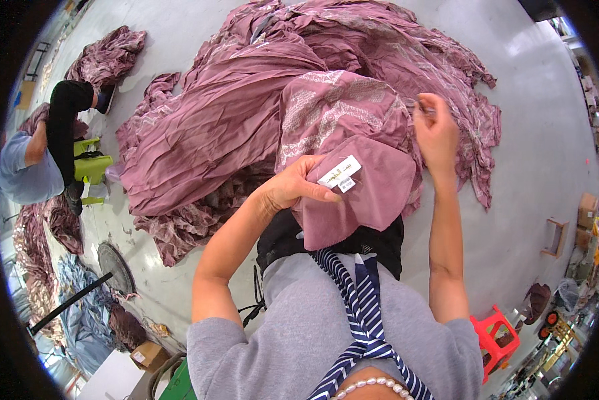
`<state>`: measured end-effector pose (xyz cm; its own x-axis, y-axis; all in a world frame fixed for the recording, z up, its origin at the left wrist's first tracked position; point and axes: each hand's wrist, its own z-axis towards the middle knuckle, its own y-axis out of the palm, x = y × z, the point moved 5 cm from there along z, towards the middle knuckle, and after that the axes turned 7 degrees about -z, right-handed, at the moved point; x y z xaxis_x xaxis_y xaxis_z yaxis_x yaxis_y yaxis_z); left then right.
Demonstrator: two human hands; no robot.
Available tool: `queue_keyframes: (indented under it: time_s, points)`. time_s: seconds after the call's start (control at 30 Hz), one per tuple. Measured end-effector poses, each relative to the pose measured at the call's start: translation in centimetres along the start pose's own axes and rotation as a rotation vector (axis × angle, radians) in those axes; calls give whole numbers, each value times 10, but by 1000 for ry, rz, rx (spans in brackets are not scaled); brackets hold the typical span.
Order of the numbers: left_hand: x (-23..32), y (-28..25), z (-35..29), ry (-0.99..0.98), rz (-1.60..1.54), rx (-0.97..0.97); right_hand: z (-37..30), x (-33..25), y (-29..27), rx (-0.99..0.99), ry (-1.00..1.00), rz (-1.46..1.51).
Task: The person repeatedly picks up pieces of dusty pink patterned fabric from a large pile and uses a small handheld tool to trim loose threads and edges. The person handles the fabric one piece at a time, turning it over and snipping small areas before placing it back on the pile.
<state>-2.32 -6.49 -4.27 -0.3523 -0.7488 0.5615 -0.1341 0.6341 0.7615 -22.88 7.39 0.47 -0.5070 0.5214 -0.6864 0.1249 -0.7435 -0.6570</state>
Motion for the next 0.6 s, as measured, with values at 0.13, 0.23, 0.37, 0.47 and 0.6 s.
queue_keyframes:
  time_s: [0.13,0.23,0.37,0.47,0.6]
  points:
    - [4,8,3,24,7,-28,-19,-82,-38,-330,-125,88]
    - [9,17,8,38,66,-57,-31,-114,-25,-495,-326,100]
    - [16,29,12,79,194,-87,-34,-102,-10,-490,-363,81]
    - [15,28,10,78,176,-100,-33,-91,-10,-529,-197,162]
    - [12,26,11,77,78,-96,-32,-75,-9,-510,-33,324]
